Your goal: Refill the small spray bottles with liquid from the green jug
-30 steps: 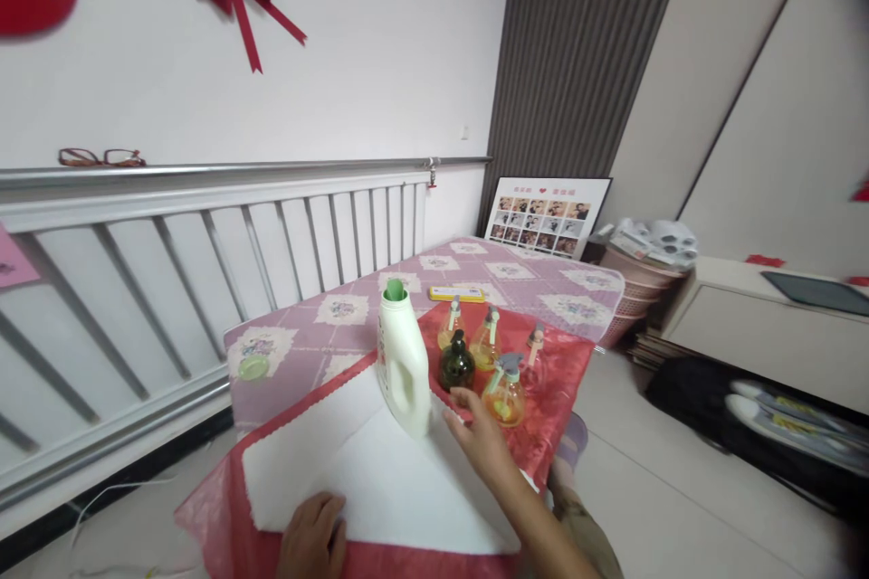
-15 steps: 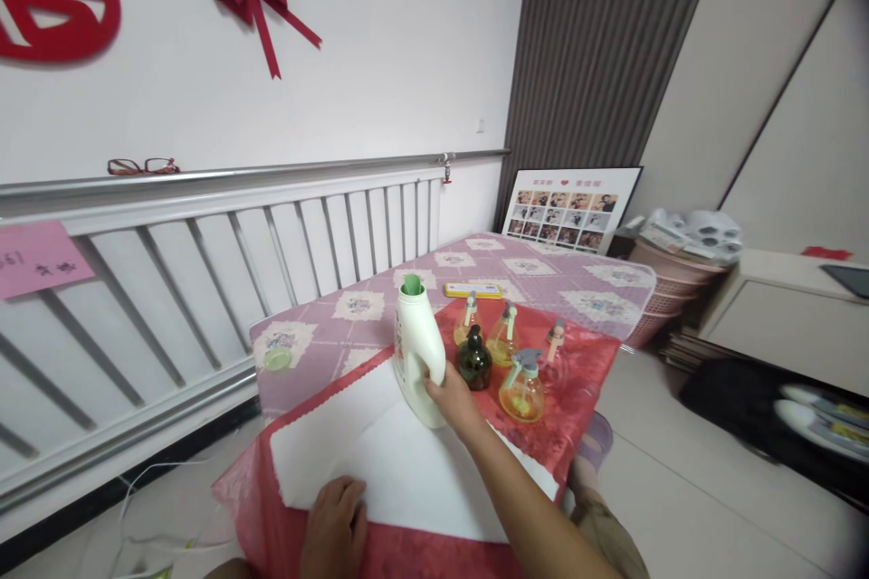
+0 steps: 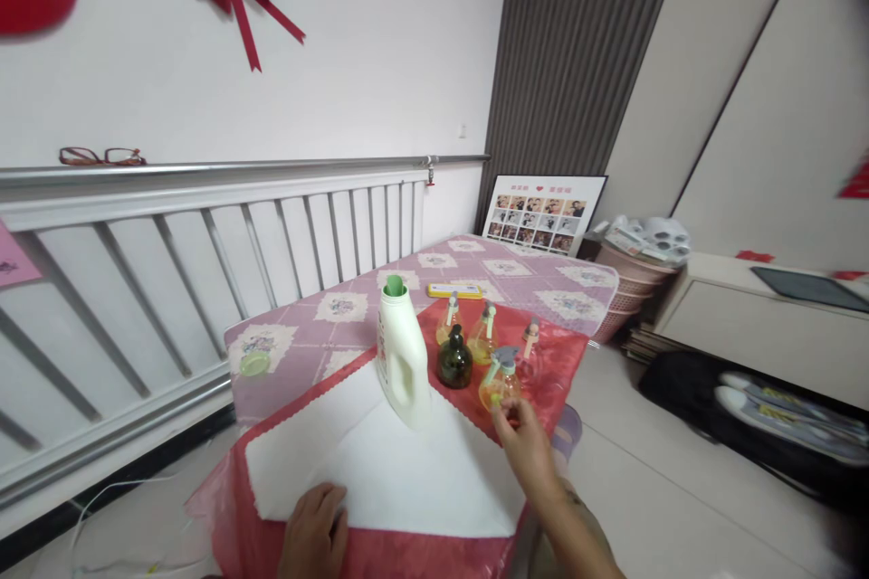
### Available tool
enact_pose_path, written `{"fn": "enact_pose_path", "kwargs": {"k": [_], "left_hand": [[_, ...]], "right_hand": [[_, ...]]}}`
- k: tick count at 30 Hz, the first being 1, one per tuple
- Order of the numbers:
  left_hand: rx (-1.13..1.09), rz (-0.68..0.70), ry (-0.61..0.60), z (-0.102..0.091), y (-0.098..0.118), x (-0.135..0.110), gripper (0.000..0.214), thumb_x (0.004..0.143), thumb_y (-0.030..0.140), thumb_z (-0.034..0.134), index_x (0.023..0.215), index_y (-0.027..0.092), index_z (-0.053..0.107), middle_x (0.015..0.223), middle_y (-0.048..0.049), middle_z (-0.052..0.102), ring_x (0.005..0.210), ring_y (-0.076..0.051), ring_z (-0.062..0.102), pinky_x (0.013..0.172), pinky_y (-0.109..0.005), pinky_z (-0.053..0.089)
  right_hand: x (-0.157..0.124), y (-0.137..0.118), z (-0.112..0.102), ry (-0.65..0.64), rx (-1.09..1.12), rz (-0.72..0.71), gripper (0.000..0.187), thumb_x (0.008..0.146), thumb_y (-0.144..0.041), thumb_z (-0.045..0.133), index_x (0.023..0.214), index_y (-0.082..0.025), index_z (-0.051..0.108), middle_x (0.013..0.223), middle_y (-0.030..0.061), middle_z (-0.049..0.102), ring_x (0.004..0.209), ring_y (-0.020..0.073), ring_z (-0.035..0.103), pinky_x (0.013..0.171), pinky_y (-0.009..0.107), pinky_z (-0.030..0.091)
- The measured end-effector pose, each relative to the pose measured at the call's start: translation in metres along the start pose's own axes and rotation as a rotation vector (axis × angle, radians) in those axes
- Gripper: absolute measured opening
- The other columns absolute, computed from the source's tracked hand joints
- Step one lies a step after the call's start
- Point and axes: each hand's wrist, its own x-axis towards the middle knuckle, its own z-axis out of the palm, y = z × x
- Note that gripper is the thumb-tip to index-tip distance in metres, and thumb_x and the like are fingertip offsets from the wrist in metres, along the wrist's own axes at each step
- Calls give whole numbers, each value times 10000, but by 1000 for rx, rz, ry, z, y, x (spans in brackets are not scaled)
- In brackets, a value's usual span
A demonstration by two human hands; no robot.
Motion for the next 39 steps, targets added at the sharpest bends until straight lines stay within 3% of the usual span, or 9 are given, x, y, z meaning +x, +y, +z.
{"fn": "enact_pose_path", "kwargs": {"k": [4, 6, 10, 15, 18, 21, 25, 29, 39], "left_hand": [[5, -3, -3, -1, 1, 2, 221, 819, 265, 568, 1010, 216, 669, 974, -58, 711, 898, -204, 676, 777, -329, 583], [2, -11, 2, -3, 4, 3, 217, 820, 260, 557, 995, 207, 673, 959, -63, 711, 884, -203, 676, 773, -329, 582], [-25, -67, -6, -11, 13, 7, 220, 834, 263, 526, 977, 202, 681, 956, -76, 706, 894, -208, 667, 797, -352, 572], [-53, -129, -40, -17, 19, 11, 224, 832, 248, 514, 967, 205, 688, 966, -83, 702, 908, -216, 660, 812, -371, 564], [-53, -136, -54, -16, 18, 11, 228, 820, 248, 527, 975, 211, 689, 971, -81, 705, 915, -222, 663, 813, -380, 566], [-49, -139, -53, -16, 17, 10, 231, 816, 248, 530, 982, 214, 688, 978, -80, 705, 922, -224, 663, 820, -386, 564], [-55, -143, -38, -17, 19, 10, 234, 821, 241, 520, 988, 216, 683, 980, -78, 703, 918, -220, 662, 813, -378, 564], [-82, -143, -39, -18, 18, 9, 232, 829, 260, 515, 985, 209, 679, 978, -85, 699, 921, -222, 661, 819, -384, 564], [19, -58, -73, -10, 6, 3, 233, 824, 283, 548, 1005, 213, 676, 987, -72, 708, 921, -215, 673, 806, -357, 580]], "right_hand": [[7, -12, 10, -121, 4, -73, 176, 754, -396, 565, 699, -232, 532, 669, -2, 600, 633, 181, 585, 628, 311, 494], [4, -25, 31, -200, 12, -108, 144, 711, -343, 618, 787, -223, 591, 777, 19, 658, 749, 207, 628, 729, 339, 514], [3, -45, 79, -298, 6, -97, 364, 705, -239, 670, 1057, -199, 585, 1023, 61, 680, 948, 226, 637, 866, 383, 505], [24, -56, 112, -385, -28, -66, 257, 873, -322, 618, 1074, -162, 601, 1051, 43, 659, 905, 181, 644, 813, 395, 529], [34, -64, 106, -408, -10, -108, 234, 882, -325, 608, 1046, -157, 617, 1032, 36, 666, 889, 173, 645, 808, 390, 530], [31, -75, 82, -409, 36, -158, 237, 795, -259, 655, 1016, -174, 640, 954, 36, 699, 887, 208, 645, 836, 384, 508], [10, -91, 40, -426, 76, -188, 332, 752, -246, 612, 1081, -196, 632, 990, 45, 711, 866, 235, 645, 809, 360, 507], [-19, -92, 8, -459, 76, -152, 272, 761, -277, 593, 1018, -202, 638, 911, 44, 713, 834, 246, 647, 754, 334, 512], [-76, -74, 6, -565, 119, 44, 245, 690, -200, 603, 931, -236, 632, 814, 7, 697, 819, 238, 650, 762, 319, 518]]}}
